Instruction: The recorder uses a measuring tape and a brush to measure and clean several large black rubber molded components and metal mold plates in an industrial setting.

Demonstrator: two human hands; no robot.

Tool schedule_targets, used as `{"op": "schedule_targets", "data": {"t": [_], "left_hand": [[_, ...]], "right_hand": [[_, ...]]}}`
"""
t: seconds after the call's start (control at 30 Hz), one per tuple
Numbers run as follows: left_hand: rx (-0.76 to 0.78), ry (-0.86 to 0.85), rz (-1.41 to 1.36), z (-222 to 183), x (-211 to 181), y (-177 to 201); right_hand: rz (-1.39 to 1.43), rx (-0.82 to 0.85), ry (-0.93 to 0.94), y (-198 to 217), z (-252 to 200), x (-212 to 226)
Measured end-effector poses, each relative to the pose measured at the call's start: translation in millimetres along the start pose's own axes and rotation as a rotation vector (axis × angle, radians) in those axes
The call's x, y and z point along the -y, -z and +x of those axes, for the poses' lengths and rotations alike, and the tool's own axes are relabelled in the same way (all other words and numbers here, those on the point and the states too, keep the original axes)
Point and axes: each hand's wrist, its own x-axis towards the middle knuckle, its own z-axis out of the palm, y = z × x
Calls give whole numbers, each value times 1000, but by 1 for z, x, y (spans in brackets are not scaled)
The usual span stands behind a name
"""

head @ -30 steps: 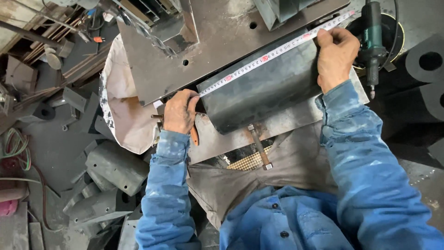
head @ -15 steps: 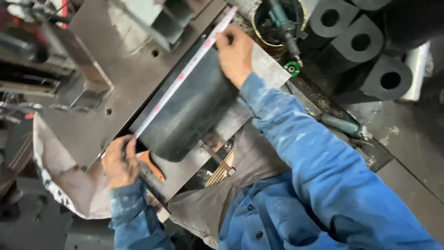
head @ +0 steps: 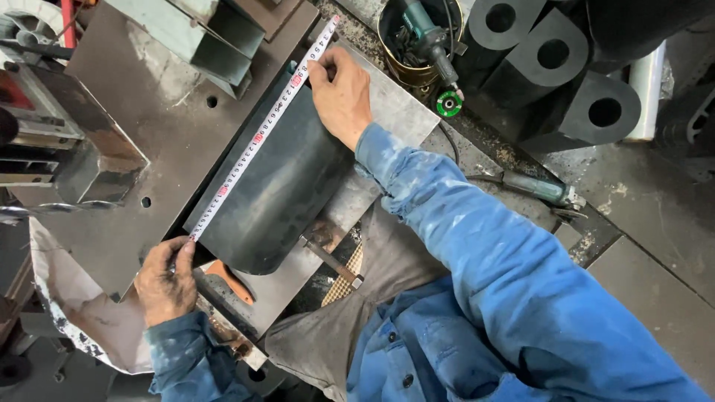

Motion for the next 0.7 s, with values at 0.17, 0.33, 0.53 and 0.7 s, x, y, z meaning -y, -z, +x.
{"op": "schedule_targets", "data": {"t": [0.17, 0.33, 0.53, 0.7], "left_hand": [[23, 54, -30, 1, -7, 3], [5, 27, -14, 1, -2, 2], [25, 36, -5, 2, -2, 4], [25, 50, -35, 3, -5, 6]], "right_hand": [[0, 21, -28, 3, 0, 6], [-13, -8, -39, 1, 1, 0], [-60, -11, -38, 1, 0, 0], [-85, -22, -43, 0, -1, 0]]}}
